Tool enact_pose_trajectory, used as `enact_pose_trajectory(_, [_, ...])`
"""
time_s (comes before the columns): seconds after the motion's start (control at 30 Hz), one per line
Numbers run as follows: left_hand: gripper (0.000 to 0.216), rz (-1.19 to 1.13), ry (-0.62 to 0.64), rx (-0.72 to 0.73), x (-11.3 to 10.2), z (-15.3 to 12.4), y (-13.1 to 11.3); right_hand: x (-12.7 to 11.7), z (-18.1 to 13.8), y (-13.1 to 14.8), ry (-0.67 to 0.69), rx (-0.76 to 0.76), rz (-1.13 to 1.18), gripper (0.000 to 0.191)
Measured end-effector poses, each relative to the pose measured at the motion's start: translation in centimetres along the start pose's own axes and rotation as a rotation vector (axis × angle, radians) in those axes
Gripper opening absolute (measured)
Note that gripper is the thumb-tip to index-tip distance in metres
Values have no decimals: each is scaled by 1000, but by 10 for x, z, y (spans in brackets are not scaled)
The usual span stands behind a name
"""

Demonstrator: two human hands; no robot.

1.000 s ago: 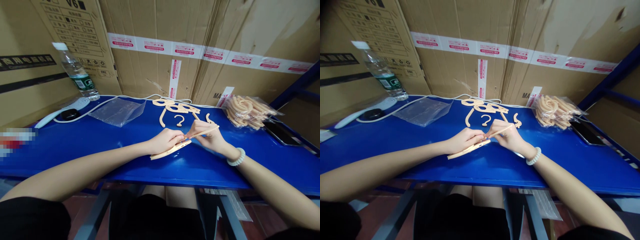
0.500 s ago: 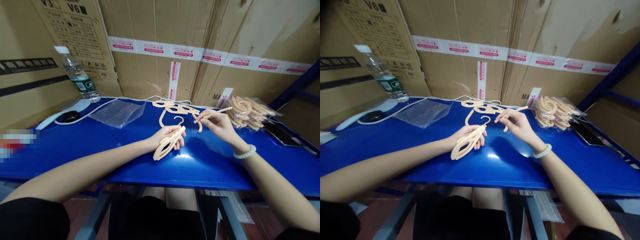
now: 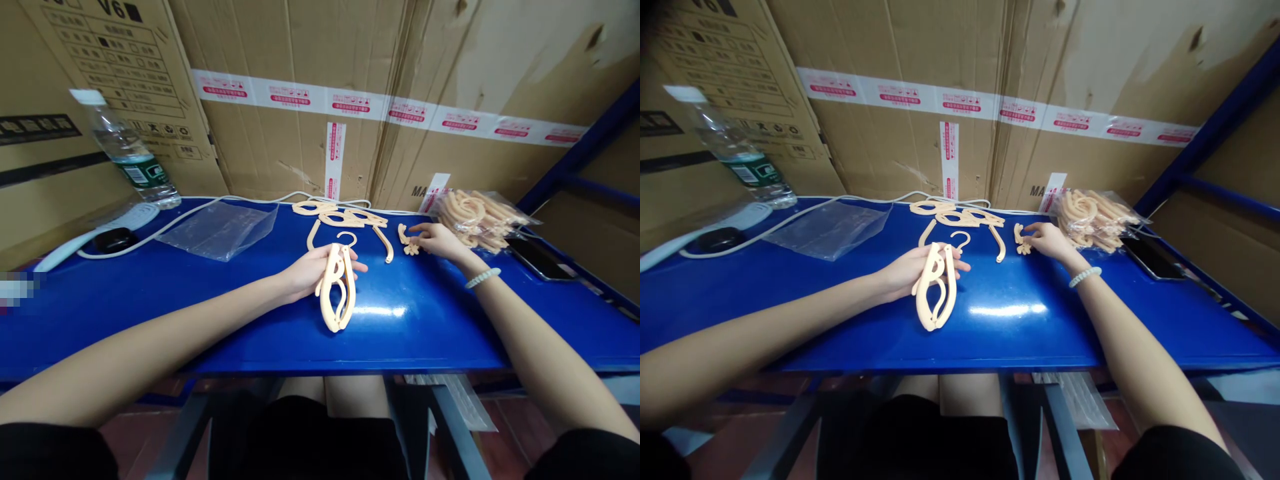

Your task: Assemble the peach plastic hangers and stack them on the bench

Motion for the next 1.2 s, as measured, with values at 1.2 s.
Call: enact_pose_trajectory(1.2, [42, 227, -178, 227, -13, -10, -7, 96, -116, 183, -429, -969, -857, 25])
Point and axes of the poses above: each hand's wrist, its own z-axis towards the middle knuckle, its own x-axis out of the palm, y = z × x, the point moved 9 cm from there along z, towards the middle knuckle, and after that the axes turned 12 degrees about y, right-handed, at the moved point
